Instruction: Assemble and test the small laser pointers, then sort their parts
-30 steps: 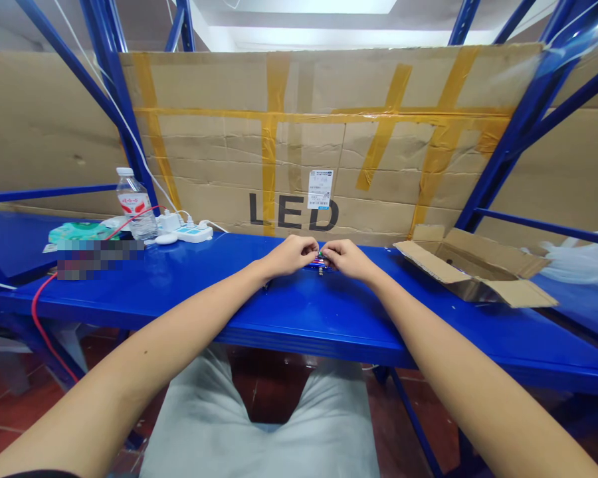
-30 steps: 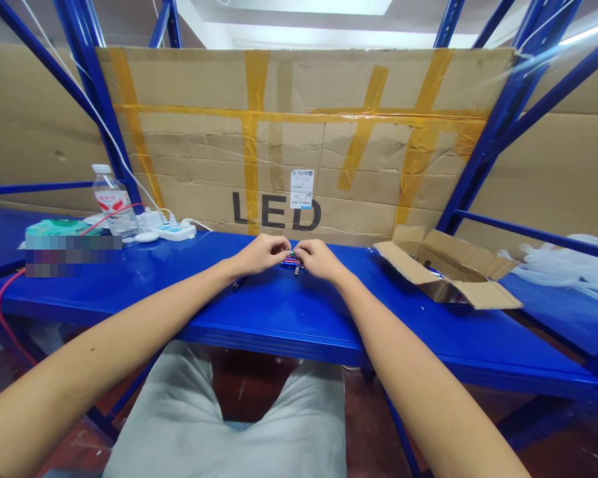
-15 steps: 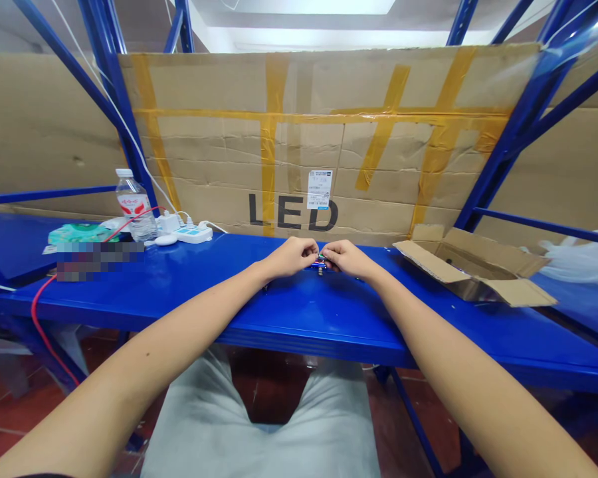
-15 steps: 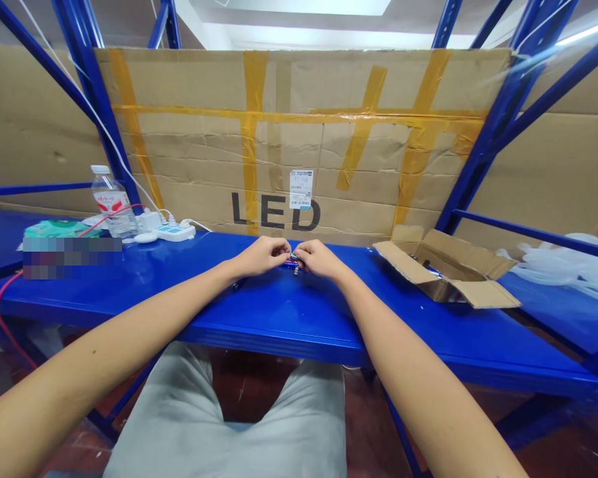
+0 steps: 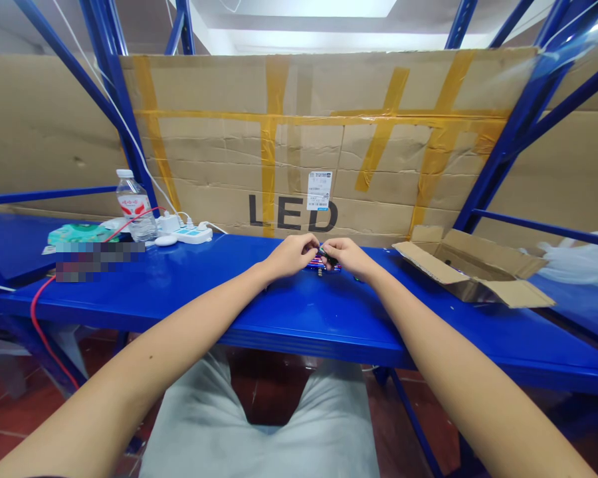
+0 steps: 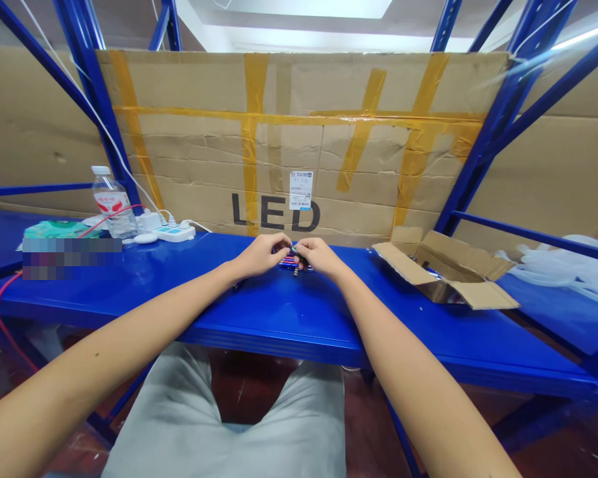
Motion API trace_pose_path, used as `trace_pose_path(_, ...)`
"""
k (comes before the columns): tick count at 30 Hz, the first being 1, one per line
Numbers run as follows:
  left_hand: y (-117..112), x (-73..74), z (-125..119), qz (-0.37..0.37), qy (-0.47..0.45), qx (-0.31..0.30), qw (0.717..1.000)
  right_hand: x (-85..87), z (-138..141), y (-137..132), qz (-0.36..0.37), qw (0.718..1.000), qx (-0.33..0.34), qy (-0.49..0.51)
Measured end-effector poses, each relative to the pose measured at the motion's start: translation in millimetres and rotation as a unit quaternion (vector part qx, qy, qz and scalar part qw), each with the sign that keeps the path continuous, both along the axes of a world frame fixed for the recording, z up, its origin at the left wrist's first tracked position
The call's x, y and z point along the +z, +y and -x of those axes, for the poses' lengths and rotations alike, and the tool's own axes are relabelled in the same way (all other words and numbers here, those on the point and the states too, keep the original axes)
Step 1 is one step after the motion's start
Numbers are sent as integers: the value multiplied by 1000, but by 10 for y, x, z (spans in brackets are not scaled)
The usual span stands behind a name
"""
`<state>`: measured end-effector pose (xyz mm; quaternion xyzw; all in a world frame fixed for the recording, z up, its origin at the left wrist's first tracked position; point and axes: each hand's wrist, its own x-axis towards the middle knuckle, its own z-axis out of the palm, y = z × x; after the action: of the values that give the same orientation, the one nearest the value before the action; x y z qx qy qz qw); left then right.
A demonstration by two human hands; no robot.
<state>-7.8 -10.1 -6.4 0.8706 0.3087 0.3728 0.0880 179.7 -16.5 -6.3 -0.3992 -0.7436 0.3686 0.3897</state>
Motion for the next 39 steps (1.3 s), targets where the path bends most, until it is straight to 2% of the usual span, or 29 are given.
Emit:
trace_pose_path(6, -14, -30, -55, -108, 53, -6, 993, -3, 98, 6, 83, 985, -21, 151)
trace_pose_path(13, -18, -29, -68, -135, 97, 1, 986, -27, 158, -19, 117, 982, -4, 147)
trace_pose_path(16, -3, -29, -51, -131, 89, 15, 987, 5, 86, 31, 48, 996, -53, 61)
trace_pose_path(18, 12, -29, -39, -129, 85, 30, 988, 55, -44, 67, -60, 985, -149, -63)
trace_pose_path(20, 22, -26, -26, -122, 76, 40, 989, 112, -222, 90, -152, 931, -253, -215)
trace_pose_path(22, 24, -19, -13, -106, 59, 45, 992, 152, -404, 101, -160, 879, -315, -319)
trace_pose_path(24, 23, -14, -1, -84, 37, 47, 995, 163, -541, 110, -117, 854, -319, -394)
trace_pose_path(28, 29, -16, 15, -39, 0, 49, 998, 110, -614, 149, -44, 833, -263, -484)
trace_pose_path(33, 24, -11, 13, -20, -14, 44, 999, 27, -540, 174, -49, 822, -249, -510)
trace_pose_path(39, -20, 7, -4, -7, -9, 39, 999, -3, -461, 169, -15, 818, -224, -529)
